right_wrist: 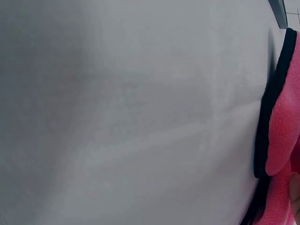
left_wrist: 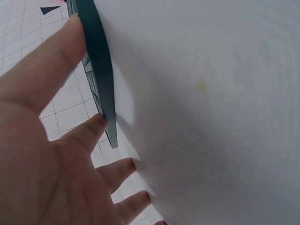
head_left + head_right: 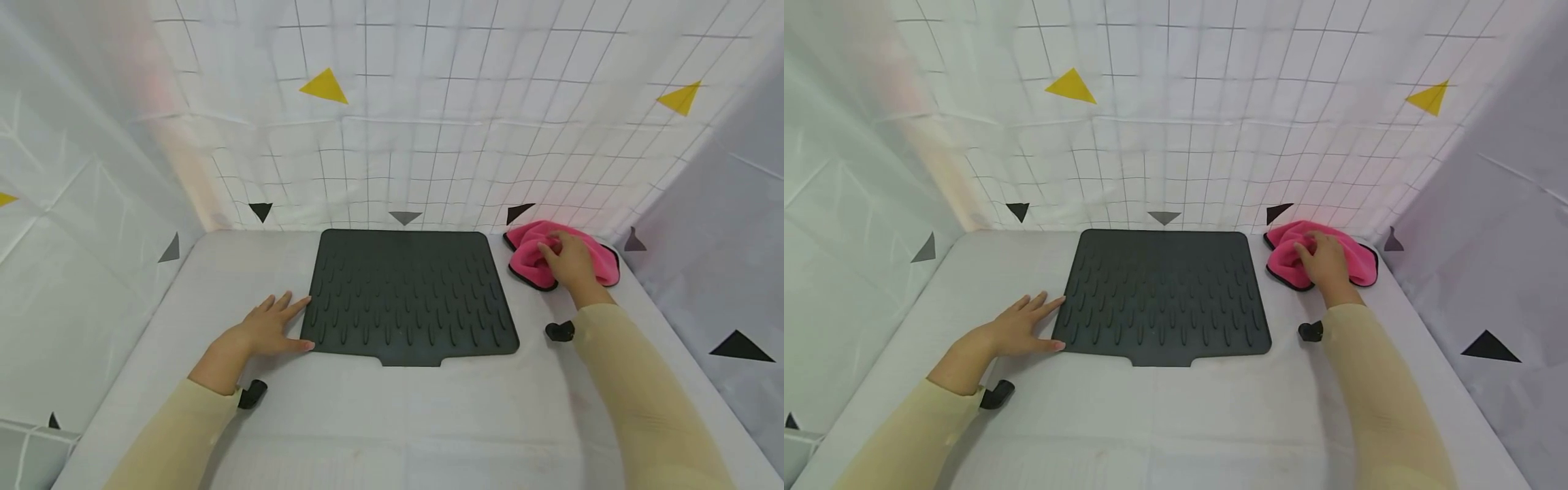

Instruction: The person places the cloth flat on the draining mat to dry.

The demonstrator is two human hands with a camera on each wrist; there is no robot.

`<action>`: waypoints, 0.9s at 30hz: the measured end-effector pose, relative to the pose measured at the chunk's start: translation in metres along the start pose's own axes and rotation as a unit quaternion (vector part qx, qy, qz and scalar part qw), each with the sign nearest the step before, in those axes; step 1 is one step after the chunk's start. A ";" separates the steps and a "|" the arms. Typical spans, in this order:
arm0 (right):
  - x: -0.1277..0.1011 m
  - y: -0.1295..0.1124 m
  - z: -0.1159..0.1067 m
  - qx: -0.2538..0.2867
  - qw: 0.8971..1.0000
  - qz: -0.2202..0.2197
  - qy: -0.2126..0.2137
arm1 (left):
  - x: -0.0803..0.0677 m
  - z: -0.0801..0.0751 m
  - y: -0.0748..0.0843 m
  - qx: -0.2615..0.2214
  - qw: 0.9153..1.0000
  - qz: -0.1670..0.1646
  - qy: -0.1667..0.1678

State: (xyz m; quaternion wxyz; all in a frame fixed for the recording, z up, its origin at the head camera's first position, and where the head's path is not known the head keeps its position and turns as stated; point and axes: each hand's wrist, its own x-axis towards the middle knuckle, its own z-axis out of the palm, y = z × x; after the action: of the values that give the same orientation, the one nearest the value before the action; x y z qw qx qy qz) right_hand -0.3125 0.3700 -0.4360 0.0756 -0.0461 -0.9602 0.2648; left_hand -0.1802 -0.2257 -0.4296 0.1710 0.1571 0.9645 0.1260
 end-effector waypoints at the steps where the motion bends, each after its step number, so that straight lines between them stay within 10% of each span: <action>1: 0.000 0.000 0.000 0.003 1.000 0.004 0.000 | 0.000 0.000 0.000 0.002 1.000 0.000 0.000; 27: 0.002 0.001 0.004 0.037 0.999 0.020 0.020 | -0.002 0.002 0.001 -0.002 1.000 -0.007 0.001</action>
State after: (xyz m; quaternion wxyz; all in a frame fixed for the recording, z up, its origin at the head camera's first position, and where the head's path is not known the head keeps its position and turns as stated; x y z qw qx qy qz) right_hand -0.3148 0.3686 -0.4400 0.0913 -0.0679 -0.9469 0.3006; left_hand -0.1777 -0.2252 -0.4302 0.1712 0.1496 0.9654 0.1273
